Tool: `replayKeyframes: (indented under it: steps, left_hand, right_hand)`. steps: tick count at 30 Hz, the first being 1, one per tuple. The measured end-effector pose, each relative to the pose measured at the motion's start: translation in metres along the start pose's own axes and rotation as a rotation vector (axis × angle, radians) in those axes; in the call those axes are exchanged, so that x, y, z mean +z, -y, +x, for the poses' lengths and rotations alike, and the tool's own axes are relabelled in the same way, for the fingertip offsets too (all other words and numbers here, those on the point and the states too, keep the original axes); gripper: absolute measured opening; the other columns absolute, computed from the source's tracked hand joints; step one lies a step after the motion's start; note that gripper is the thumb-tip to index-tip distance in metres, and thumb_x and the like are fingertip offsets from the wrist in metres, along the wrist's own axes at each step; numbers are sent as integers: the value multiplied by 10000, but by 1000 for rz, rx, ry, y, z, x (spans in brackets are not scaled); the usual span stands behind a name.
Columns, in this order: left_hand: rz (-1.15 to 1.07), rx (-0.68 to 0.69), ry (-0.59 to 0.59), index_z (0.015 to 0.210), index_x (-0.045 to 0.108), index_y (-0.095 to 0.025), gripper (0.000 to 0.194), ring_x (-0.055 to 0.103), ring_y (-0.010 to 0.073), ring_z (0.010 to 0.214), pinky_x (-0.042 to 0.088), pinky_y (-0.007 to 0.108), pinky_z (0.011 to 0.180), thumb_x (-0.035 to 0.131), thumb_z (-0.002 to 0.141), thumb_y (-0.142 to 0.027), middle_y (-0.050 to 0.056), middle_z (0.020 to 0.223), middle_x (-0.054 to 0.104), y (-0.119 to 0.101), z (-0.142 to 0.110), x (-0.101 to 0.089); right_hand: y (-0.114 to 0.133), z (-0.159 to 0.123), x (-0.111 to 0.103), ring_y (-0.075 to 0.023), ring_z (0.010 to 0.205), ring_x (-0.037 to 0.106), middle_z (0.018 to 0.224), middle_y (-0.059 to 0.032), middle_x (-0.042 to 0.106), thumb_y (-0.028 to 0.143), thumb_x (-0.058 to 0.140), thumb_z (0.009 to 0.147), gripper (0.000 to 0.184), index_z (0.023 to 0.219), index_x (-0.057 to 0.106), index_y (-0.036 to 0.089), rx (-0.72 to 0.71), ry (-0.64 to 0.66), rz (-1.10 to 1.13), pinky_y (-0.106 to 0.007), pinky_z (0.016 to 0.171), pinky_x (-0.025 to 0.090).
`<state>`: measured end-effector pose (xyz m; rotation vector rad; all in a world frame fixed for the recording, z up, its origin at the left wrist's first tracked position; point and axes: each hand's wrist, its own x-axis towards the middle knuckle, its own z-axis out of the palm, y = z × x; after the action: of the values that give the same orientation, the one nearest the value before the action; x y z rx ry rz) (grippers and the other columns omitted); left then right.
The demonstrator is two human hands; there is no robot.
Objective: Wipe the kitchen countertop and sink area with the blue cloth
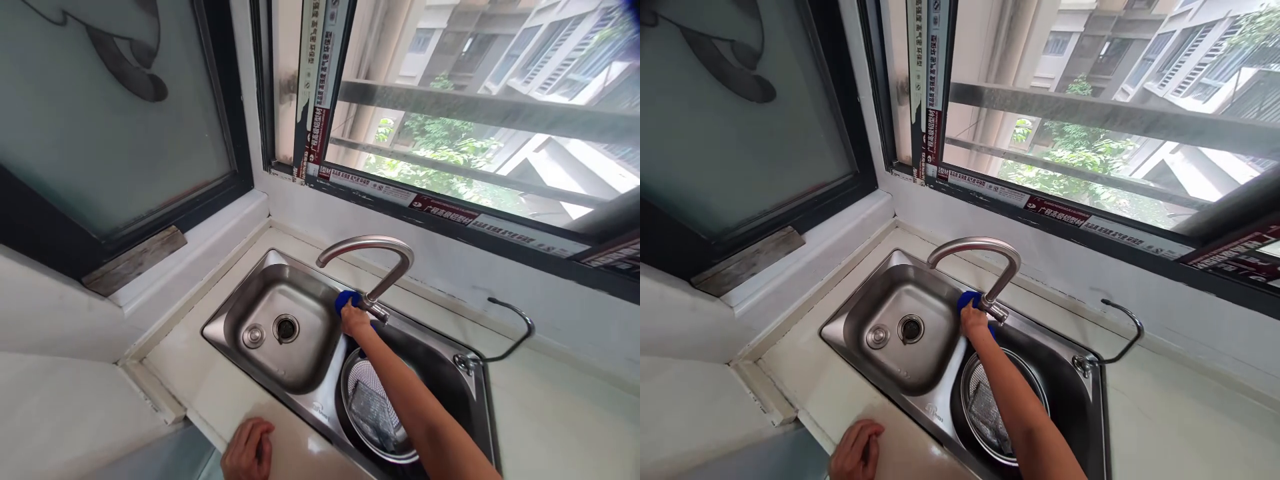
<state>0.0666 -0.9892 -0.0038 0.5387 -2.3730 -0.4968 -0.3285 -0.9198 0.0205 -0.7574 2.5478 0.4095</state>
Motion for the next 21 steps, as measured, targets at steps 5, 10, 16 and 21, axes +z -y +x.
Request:
replayKeyframes:
  steps: [5, 10, 16, 21]
  left_hand:
    - [-18, -5, 7, 906, 648, -257, 194, 661, 132, 803, 527, 240, 756, 475, 929, -172, -9, 842, 702, -4, 5, -3]
    - [-18, -8, 13, 901, 651, -251, 196, 656, 137, 794, 525, 256, 754, 473, 928, -175, -10, 841, 697, -4, 4, -2]
    - [-30, -22, 28, 899, 662, -245, 187, 658, 137, 803, 520, 258, 754, 494, 916, -166, -5, 864, 707, -3, 2, -1]
    - [-22, -39, 31, 905, 665, -254, 187, 658, 126, 808, 507, 250, 748, 510, 906, -149, -23, 876, 714, -3, 1, -1]
  right_hand:
    - [-16, -41, 18, -298, 1121, 677, 1193, -282, 676, 220, 584, 851, 886, 1556, 84, 28, -76, -13, 11, -409, 961, 516]
    - [-11, -81, 43, -285, 1118, 679, 1216, -230, 685, 197, 550, 875, 855, 1574, 65, 115, -159, -30, 9, -394, 960, 509]
    - [12, -134, 75, -299, 1049, 705, 1151, -218, 716, 177, 545, 868, 859, 1578, 64, 134, -255, -24, -8, -390, 892, 528]
    - [25, -171, 93, -293, 982, 725, 1080, -173, 748, 143, 556, 829, 857, 1577, 141, 210, -357, -16, -19, -378, 829, 540]
